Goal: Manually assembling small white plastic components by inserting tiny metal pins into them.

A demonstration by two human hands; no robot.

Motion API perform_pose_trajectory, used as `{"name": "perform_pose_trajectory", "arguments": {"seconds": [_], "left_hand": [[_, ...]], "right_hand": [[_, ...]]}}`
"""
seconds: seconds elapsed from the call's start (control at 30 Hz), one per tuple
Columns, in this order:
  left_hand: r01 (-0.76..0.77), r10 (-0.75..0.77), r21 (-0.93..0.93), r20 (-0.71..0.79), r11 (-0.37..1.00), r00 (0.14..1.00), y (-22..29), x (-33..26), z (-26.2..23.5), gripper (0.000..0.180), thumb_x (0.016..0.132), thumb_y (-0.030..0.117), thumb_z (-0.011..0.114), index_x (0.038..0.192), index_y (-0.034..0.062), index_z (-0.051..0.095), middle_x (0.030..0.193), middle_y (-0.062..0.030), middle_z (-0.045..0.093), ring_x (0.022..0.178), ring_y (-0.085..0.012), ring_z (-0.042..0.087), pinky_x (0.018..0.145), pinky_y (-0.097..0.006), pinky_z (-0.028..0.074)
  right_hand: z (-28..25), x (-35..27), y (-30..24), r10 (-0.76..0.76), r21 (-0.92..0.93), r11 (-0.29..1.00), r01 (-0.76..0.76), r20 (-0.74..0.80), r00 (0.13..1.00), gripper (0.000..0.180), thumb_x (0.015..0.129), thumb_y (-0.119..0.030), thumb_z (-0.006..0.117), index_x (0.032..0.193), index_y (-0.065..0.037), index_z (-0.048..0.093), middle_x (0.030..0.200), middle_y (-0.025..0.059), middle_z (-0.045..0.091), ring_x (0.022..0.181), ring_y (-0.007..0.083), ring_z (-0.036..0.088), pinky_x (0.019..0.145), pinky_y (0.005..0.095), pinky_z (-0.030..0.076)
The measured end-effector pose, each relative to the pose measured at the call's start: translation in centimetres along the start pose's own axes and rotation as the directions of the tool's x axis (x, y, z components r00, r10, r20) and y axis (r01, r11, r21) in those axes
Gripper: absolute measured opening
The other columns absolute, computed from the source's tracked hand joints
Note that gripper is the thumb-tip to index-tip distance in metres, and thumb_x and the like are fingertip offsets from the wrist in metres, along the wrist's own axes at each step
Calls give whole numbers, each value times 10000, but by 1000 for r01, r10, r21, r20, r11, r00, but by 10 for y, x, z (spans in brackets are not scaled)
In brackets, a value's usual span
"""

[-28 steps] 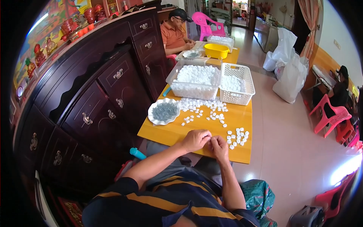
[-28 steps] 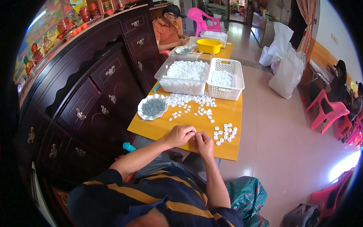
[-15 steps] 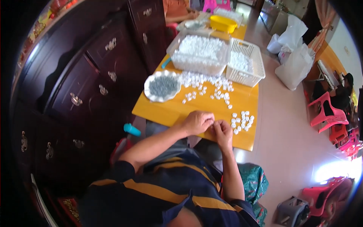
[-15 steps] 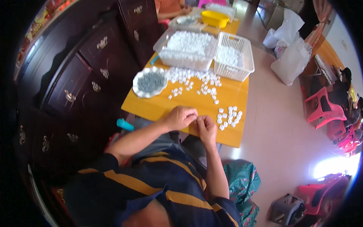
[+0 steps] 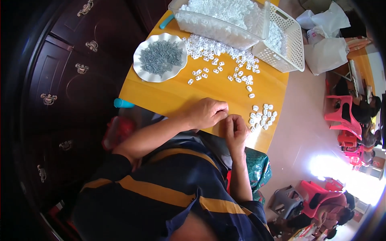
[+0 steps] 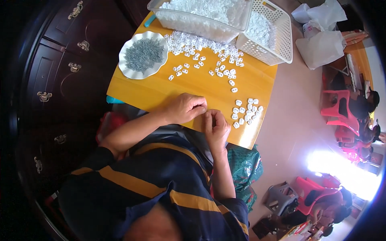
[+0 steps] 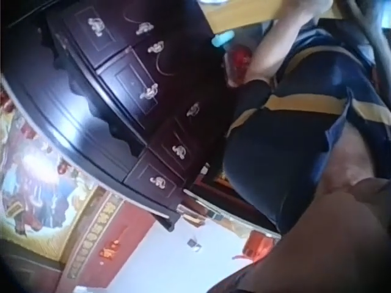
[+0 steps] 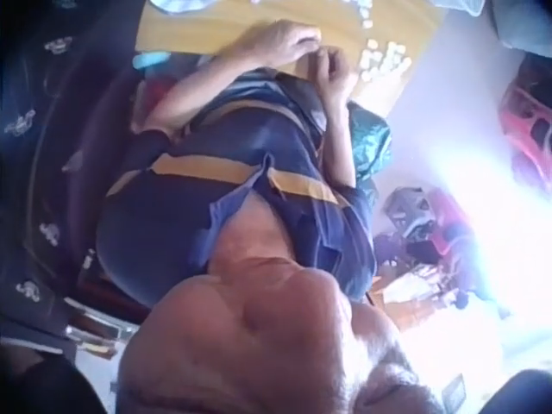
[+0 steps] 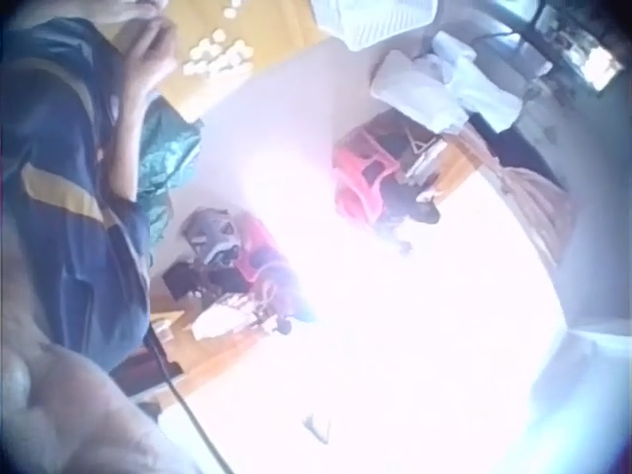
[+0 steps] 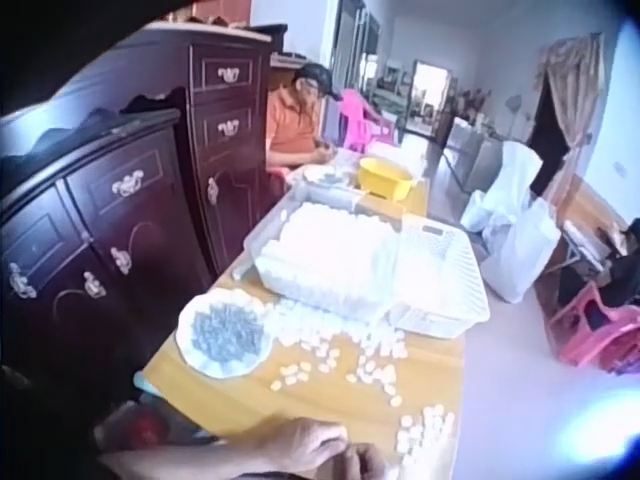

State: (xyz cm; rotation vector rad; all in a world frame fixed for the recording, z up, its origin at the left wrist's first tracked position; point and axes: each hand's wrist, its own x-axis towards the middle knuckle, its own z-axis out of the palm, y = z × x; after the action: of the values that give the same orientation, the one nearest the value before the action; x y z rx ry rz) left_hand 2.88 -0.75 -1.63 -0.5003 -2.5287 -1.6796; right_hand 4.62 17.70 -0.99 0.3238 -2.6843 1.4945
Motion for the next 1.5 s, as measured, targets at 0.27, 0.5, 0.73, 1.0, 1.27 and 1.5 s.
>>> {"name": "perform_pose_trajectory", "arguments": {"seconds": [0.27, 0.5, 0.73, 1.0, 1.27, 1.5], "left_hand": [[155, -177, -263, -62, 952, 982, -3, 4, -8, 133, 958, 139, 639, 920, 12, 650, 795, -191, 688, 708, -351, 688, 630, -412, 516], [174, -248, -445, -112, 879, 962, -4, 4, -8, 104, 1008, 82, 605, 940, 4, 620, 736, -124, 636, 642, -184, 613, 616, -321, 480], [171, -219, -401, -77, 900, 973, -5, -4, -10, 17, 956, 10, 647, 966, 19, 635, 749, -78, 630, 634, -145, 591, 607, -300, 488], [114, -144, -292, -83, 950, 986, -5, -4, -8, 59, 911, 5, 667, 946, 25, 625, 748, -89, 648, 656, -182, 654, 625, -314, 523], [88, -112, -292, -68, 952, 991, -4, -4, -9, 47, 918, 4, 652, 940, 25, 616, 738, -76, 625, 640, -170, 625, 605, -312, 508], [99, -125, -309, -64, 946, 990, -4, -4, -8, 47, 918, 4, 655, 939, 23, 619, 736, -74, 618, 635, -168, 613, 599, -307, 500]], "right_hand": [[2, 29, -13, -109, -133, 984, 119, 76, 991, 88, 919, -56, 743, 947, -36, 661, 766, 134, 686, 630, 275, 684, 596, 358, 534], [4, 42, -15, 6, -25, 1000, -5, 47, 999, 67, 923, -53, 732, 933, -22, 673, 746, 99, 689, 601, 178, 683, 588, 300, 531], [-7, 81, -7, -19, -274, 962, 9, -35, 999, 78, 917, -98, 737, 928, -53, 674, 724, 111, 688, 584, 251, 674, 569, 351, 523], [-7, 106, 14, -37, -376, 926, 24, -28, 999, 53, 913, -108, 714, 922, -70, 678, 725, 124, 693, 588, 293, 681, 551, 395, 517], [-11, 115, 9, -44, -322, 947, 11, -97, 994, 51, 908, -107, 728, 913, -70, 692, 733, 124, 701, 596, 273, 689, 563, 384, 528], [-38, 143, 14, -27, -335, 942, -13, -114, 993, 116, 927, -128, 722, 939, -14, 707, 882, 140, 730, 670, 242, 694, 632, 354, 540]]}}
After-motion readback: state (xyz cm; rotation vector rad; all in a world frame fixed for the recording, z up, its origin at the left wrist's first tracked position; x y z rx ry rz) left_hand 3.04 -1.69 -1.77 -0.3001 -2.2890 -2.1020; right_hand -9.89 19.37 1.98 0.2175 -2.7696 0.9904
